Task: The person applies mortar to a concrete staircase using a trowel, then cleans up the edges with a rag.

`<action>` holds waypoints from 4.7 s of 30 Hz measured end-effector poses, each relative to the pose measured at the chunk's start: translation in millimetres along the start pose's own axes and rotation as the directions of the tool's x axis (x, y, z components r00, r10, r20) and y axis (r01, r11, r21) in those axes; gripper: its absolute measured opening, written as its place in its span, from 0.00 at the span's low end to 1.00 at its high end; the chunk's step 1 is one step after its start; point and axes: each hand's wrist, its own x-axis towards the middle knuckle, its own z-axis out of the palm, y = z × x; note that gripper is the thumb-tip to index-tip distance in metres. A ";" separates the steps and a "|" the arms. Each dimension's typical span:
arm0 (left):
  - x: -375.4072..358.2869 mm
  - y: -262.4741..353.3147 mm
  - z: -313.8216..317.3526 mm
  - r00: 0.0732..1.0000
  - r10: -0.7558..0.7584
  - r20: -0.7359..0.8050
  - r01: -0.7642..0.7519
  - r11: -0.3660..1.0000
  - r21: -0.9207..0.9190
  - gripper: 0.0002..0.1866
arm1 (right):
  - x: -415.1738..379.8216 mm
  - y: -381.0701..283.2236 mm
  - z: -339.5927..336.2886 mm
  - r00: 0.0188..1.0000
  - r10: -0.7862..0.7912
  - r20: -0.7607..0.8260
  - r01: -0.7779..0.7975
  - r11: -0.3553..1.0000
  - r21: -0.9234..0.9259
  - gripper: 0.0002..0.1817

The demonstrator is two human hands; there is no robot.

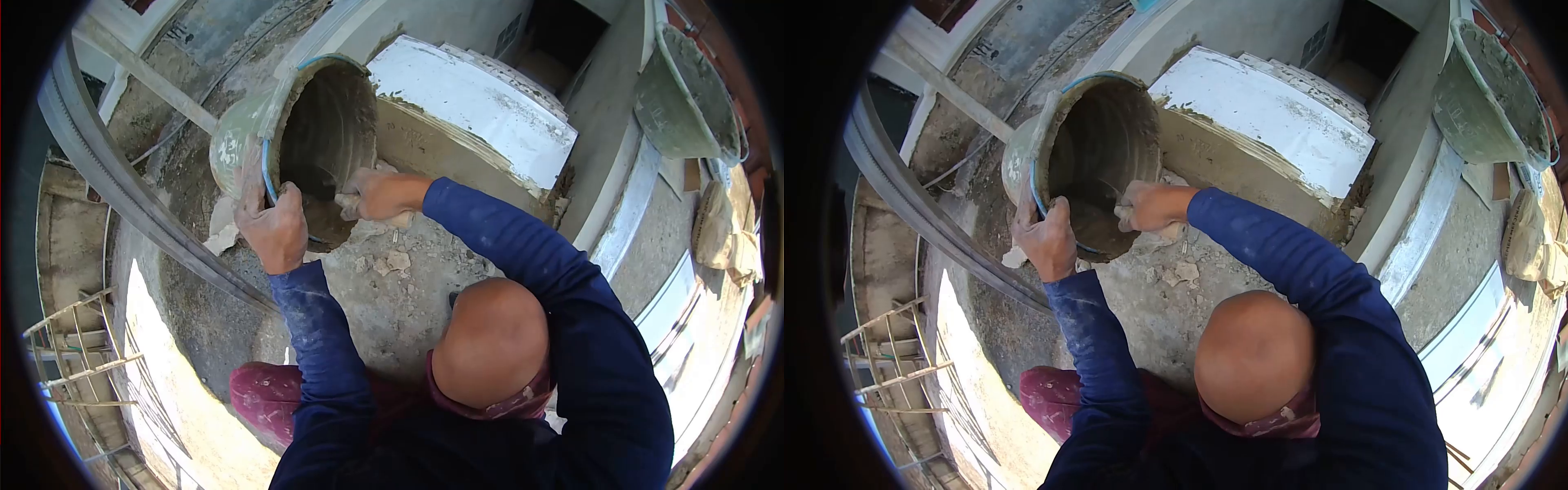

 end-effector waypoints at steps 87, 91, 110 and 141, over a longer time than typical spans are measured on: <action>57.1 200.8 37.9 0.603 -0.718 0.346 0.787 0.607 -0.112 0.26 | -270.5 -232.8 -68.2 0.248 0.843 -0.477 0.099 0.467 0.879 0.15; 68.0 249.3 34.9 0.536 -0.731 0.423 0.818 0.574 -0.043 0.24 | -299.1 -214.9 -43.1 -0.069 0.921 -0.383 -0.097 0.376 0.922 0.17; -35.0 277.3 23.7 -0.472 -0.334 0.815 0.488 0.671 0.558 0.42 | -526.5 -356.9 -74.0 -0.478 0.878 0.021 0.797 0.424 0.429 0.18; 176.4 551.3 138.6 0.453 0.445 0.772 0.788 0.205 -0.580 0.11 | -536.1 -137.9 -373.5 0.065 0.520 -0.852 -0.852 0.473 0.224 0.20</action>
